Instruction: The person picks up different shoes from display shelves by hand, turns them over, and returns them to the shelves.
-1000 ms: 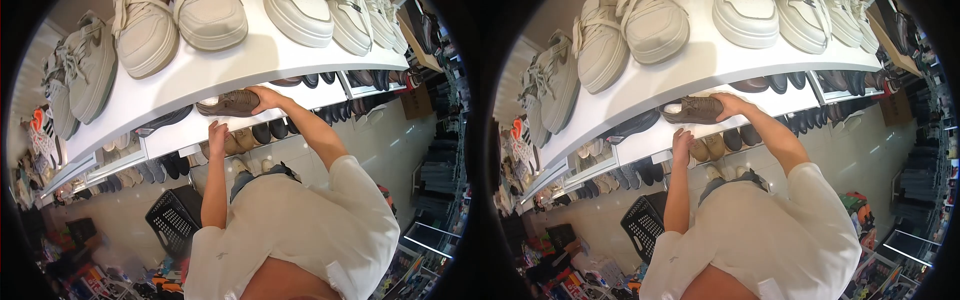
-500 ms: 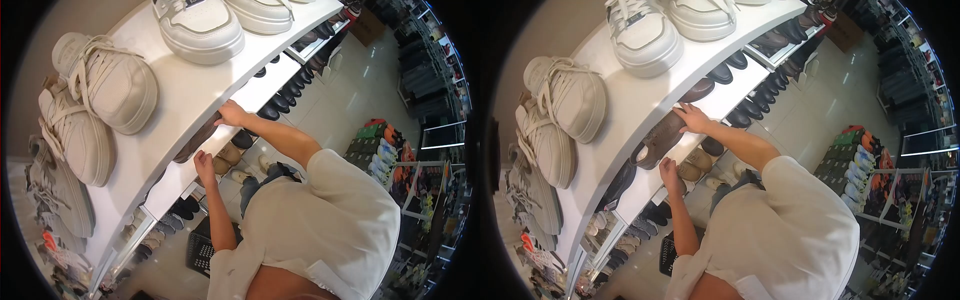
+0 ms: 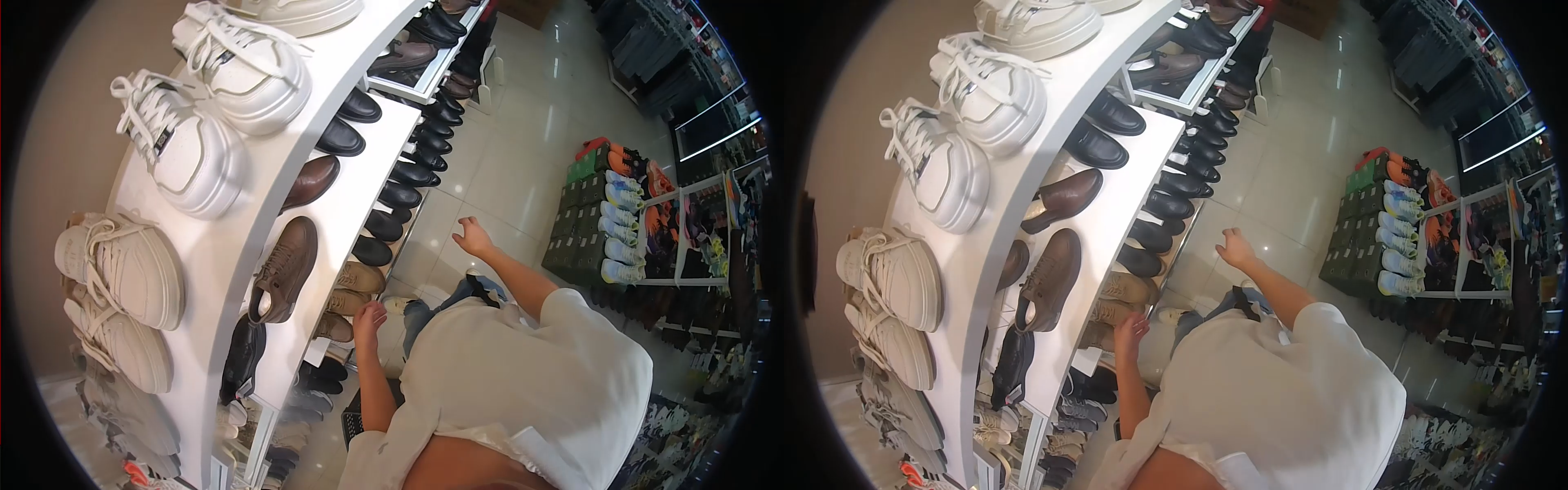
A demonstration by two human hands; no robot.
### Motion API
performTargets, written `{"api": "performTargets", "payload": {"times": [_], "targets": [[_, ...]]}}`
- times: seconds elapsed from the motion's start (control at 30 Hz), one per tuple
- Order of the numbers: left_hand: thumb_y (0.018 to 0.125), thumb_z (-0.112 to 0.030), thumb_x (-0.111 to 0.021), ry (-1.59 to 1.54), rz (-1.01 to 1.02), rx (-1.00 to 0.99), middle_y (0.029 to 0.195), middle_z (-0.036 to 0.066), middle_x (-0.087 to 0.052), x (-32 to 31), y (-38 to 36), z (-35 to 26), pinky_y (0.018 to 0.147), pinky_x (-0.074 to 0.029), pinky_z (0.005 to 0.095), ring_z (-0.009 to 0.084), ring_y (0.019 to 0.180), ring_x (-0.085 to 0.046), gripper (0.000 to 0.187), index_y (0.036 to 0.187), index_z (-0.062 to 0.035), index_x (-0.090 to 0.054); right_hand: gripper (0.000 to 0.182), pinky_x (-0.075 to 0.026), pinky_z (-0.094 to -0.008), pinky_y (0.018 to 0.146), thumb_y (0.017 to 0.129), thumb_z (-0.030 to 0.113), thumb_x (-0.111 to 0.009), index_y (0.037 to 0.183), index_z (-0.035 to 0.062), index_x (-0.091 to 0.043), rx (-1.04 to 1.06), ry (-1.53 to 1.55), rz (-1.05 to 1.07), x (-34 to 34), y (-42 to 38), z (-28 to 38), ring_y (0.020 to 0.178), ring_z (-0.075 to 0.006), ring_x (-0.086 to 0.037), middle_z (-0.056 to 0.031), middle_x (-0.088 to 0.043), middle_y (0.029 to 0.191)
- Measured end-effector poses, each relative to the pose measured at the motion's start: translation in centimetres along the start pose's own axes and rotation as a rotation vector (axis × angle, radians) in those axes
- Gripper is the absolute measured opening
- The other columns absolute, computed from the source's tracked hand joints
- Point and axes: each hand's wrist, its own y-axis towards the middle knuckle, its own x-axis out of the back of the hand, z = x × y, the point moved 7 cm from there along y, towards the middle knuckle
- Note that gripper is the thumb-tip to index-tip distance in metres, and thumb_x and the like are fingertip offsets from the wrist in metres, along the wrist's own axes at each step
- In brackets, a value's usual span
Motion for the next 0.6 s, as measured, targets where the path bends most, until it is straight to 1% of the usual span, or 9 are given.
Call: {"api": "performTargets", "payload": {"times": [0.03,0.1,0.17,0.23,0.3,0.37,0.43,0.47,0.6], "targets": [[0.088,-0.022,-0.062,-0.022,-0.013,0.054,0.106,0.012,-0.064,-0.3,0.1,0.4,0.082,-0.052,0.0336,0.0216,0.093,-0.064,0.036,0.116,0.0008,-0.057,0.057,-0.046,-0.0433,0.096,0.081,0.032,-0.067,0.125,-0.0011,-0.053,-0.082,-0.04,0.039,-0.2,0.1,-4.3,0.113,-0.0395,-0.055,-0.0249,-0.052,0.126],[0.088,-0.022,-0.062,-0.036,-0.028,0.109,0.106,0.013,-0.064,-0.8,0.0,1.9,0.082,-0.052,0.0343,0.0237,0.093,-0.064,0.035,0.115,0.0012,-0.057,0.049,-0.047,-0.0439,0.094,0.078,0.033,-0.066,0.111,-0.0033,-0.063,-0.196,-0.104,0.101,-1.3,-0.3,-13.6,0.11,-0.0403,-0.057,-0.027,-0.06,0.114],[0.087,-0.023,-0.062,-0.081,-0.061,0.121,0.106,0.015,-0.064,-1.2,1.2,3.0,0.083,-0.052,0.0358,0.0262,0.094,-0.064,0.036,0.113,0.002,-0.058,0.039,-0.053,-0.0439,0.08,0.076,0.031,-0.064,0.088,-0.0057,-0.068,-0.26,-0.121,0.145,-2.4,-2.1,-22.6,0.088,-0.0392,-0.066,-0.0257,-0.067,0.088],[0.087,-0.023,-0.062,-0.083,-0.076,0.097,0.106,0.015,-0.064,-3.0,1.8,3.0,0.083,-0.052,0.0361,0.0265,0.094,-0.064,0.036,0.112,0.0024,-0.058,0.034,-0.053,-0.0438,0.06,0.075,0.025,-0.064,0.072,-0.0083,-0.066,-0.42,-0.02,0.192,-2.0,-5.6,-29.5,0.06,-0.036,-0.065,-0.0219,-0.065,0.066],[0.086,-0.023,-0.062,-0.104,-0.128,0.073,0.104,0.015,-0.064,-6.1,1.4,2.9,0.083,-0.052,0.0366,0.0271,0.094,-0.064,0.036,0.111,0.0031,-0.058,0.034,-0.049,-0.0414,0.048,0.075,0.023,-0.066,0.068,-0.01,-0.062,-0.571,0.157,0.188,-3.2,-8.8,-36.7,0.047,-0.0305,-0.06,-0.0176,-0.06,0.057],[0.088,-0.023,-0.06,-0.105,-0.1,0.053,0.106,0.016,-0.063,-10.4,1.7,3.6,0.085,-0.052,0.0381,0.0284,0.096,-0.063,0.036,0.112,0.0035,-0.057,0.034,-0.048,-0.0397,0.045,0.077,0.02,-0.068,0.065,-0.0102,-0.06,-0.696,0.279,0.211,-1.7,-12.6,-39.1,0.047,-0.0282,-0.061,-0.0178,-0.057,0.056],[0.089,-0.023,-0.059,-0.092,-0.039,0.05,0.108,0.017,-0.061,-15.6,1.5,3.5,0.086,-0.052,0.0397,0.0296,0.097,-0.062,0.036,0.113,0.0037,-0.056,0.036,-0.046,-0.0406,0.044,0.079,0.02,-0.068,0.06,-0.0084,-0.056,-0.716,0.396,0.226,-1.9,-15.0,-42.9,0.047,-0.0272,-0.061,-0.017,-0.053,0.053],[0.089,-0.023,-0.06,-0.087,-0.014,0.065,0.108,0.017,-0.061,-19.1,1.2,3.6,0.086,-0.052,0.0399,0.0294,0.097,-0.063,0.036,0.113,0.0035,-0.055,0.036,-0.046,-0.0406,0.044,0.079,0.02,-0.068,0.06,-0.0084,-0.056,-0.71,0.397,0.236,-1.9,-16.1,-44.0,0.047,-0.0272,-0.061,-0.017,-0.053,0.053],[0.089,-0.022,-0.06,-0.042,0.09,0.084,0.108,0.016,-0.061,-29.9,0.9,4.7,0.086,-0.052,0.04,0.029,0.097,-0.063,0.036,0.114,0.0033,-0.054,0.031,-0.044,-0.0397,0.04,0.08,0.017,-0.066,0.065,-0.0067,-0.053,-0.889,0.533,0.148,0.0,-19.4,-47.3,0.047,-0.028,-0.06,-0.014,-0.05,0.056]]}}
